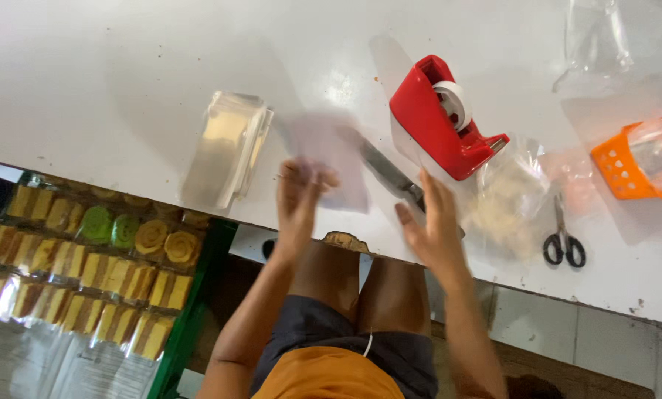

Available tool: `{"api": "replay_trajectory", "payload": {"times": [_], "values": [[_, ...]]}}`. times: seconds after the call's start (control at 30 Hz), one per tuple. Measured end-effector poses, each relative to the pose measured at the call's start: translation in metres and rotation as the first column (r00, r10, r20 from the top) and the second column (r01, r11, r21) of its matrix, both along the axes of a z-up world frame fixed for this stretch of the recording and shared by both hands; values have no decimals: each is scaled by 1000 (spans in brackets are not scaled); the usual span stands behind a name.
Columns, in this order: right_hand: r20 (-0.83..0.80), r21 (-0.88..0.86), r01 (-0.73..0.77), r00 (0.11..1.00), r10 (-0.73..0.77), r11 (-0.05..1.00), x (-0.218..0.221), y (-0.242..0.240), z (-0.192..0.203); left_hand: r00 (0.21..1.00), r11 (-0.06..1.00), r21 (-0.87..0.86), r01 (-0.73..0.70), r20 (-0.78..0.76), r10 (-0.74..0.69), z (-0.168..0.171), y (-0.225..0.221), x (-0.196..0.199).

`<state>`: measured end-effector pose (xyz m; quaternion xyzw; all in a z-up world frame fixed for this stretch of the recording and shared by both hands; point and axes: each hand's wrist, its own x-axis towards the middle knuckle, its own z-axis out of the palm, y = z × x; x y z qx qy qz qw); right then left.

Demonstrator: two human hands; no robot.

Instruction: The person uses scissors and a kitchen knife to cut open several plastic bags on a table, handling them one at a time and placing the opened bags in a stack.

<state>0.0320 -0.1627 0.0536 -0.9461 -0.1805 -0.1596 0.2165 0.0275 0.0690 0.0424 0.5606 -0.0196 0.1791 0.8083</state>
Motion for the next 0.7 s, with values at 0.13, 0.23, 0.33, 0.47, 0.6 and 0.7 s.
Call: {"api": "replay_trajectory", "payload": {"times": [0.13,0.23,0.33,0.47,0.6,0.7], "values": [[-167,703,-84,946,279,706,-17,60,34,987,954,295,-51,162,3,-12,-24,-5],[-33,806,-135,962,272,576,-8,82,19,982,905,425,-30,182,-53,0,-21,-13],[41,838,-173,966,255,517,0,92,-3,984,912,411,-13,168,-62,-6,-26,-15],[102,864,-206,965,241,460,1,96,-7,980,923,380,-60,201,-19,-16,-34,-11],[78,866,-170,975,208,471,1,88,-12,984,925,379,-29,175,-40,-15,-36,-6],[30,887,-125,976,214,446,1,84,-18,984,922,383,-56,179,-15,-14,-38,0]]}}
